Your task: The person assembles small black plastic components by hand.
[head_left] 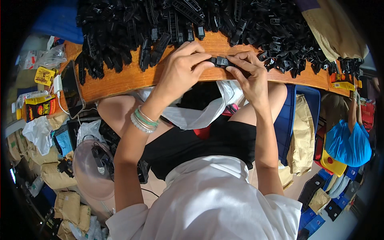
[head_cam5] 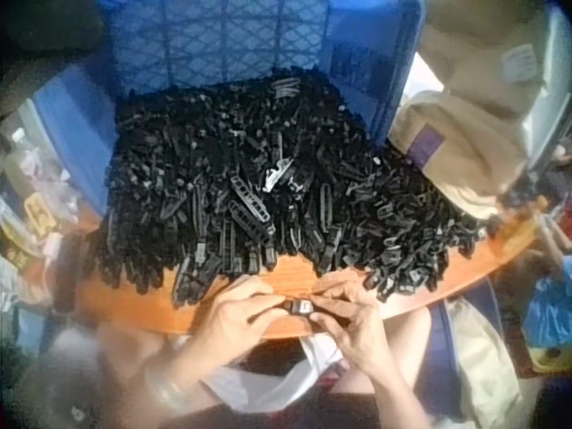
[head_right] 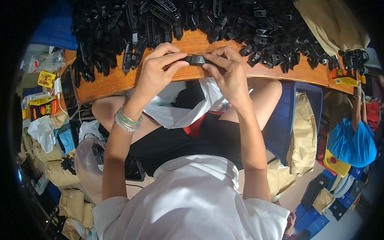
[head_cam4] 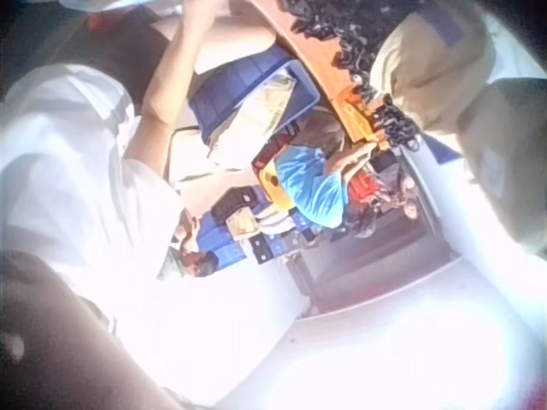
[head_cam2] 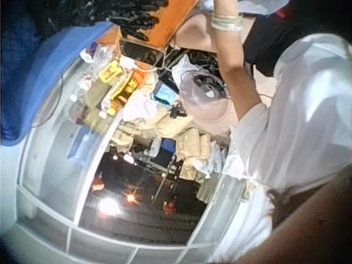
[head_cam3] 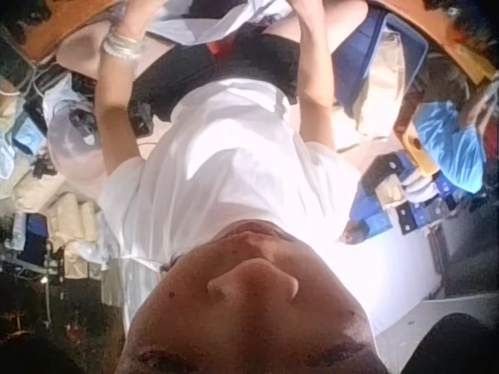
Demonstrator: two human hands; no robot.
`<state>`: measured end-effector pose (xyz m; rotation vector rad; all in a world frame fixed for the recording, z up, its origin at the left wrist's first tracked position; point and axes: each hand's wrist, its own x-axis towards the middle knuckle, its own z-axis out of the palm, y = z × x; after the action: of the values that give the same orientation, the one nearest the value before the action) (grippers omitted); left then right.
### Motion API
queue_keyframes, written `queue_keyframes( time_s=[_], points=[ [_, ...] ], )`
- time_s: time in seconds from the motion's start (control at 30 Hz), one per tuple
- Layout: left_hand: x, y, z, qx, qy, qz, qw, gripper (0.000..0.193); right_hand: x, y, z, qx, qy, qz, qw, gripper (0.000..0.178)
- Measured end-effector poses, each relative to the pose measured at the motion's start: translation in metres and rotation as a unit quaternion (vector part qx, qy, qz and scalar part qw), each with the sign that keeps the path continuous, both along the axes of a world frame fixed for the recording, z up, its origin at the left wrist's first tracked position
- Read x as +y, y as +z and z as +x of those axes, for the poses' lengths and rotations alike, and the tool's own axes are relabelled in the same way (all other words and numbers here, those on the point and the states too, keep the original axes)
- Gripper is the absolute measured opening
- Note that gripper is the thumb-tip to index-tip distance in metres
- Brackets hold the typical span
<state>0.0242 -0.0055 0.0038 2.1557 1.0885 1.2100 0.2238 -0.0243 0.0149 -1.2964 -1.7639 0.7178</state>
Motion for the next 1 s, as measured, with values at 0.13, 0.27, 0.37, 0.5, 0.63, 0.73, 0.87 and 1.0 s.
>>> queue_keyframes(
  time_s=[0.13,0.27,0.37,0.5,0.63,0.73,0.87,1.0],
  points=[
    [0.008,0.000,-0.001,-0.021,-0.015,-0.021,0.999,0.025,-0.013,0.002,0.002,0.003,0.070,-0.015,0.997,0.026],
    [0.030,0.002,0.039,0.009,0.001,0.015,1.000,0.028,0.014,0.000,0.002,-0.057,-0.076,0.095,0.991,0.030],
    [0.048,0.004,0.064,0.136,0.064,0.030,0.988,0.029,0.035,-0.007,-0.002,-0.230,-0.180,0.146,0.945,0.039],
    [0.051,-0.001,0.068,0.132,0.061,0.038,0.989,0.024,0.035,-0.017,-0.006,-0.265,-0.175,0.195,0.928,0.039],
    [0.038,0.000,0.059,0.108,0.062,0.026,0.992,0.024,0.017,-0.019,-0.005,-0.211,-0.154,0.186,0.947,0.039],
    [0.028,0.002,0.048,0.067,0.059,-0.028,0.996,0.024,0.009,-0.017,-0.008,-0.132,-0.127,0.162,0.970,0.032],
    [0.017,0.007,0.039,0.048,0.083,-0.039,0.995,0.021,0.010,-0.017,-0.001,-0.139,-0.087,0.155,0.974,0.025],
    [0.006,0.015,0.019,0.021,0.081,-0.011,0.996,0.018,0.013,-0.011,0.003,-0.133,-0.069,0.147,0.978,0.022]
  ],
)
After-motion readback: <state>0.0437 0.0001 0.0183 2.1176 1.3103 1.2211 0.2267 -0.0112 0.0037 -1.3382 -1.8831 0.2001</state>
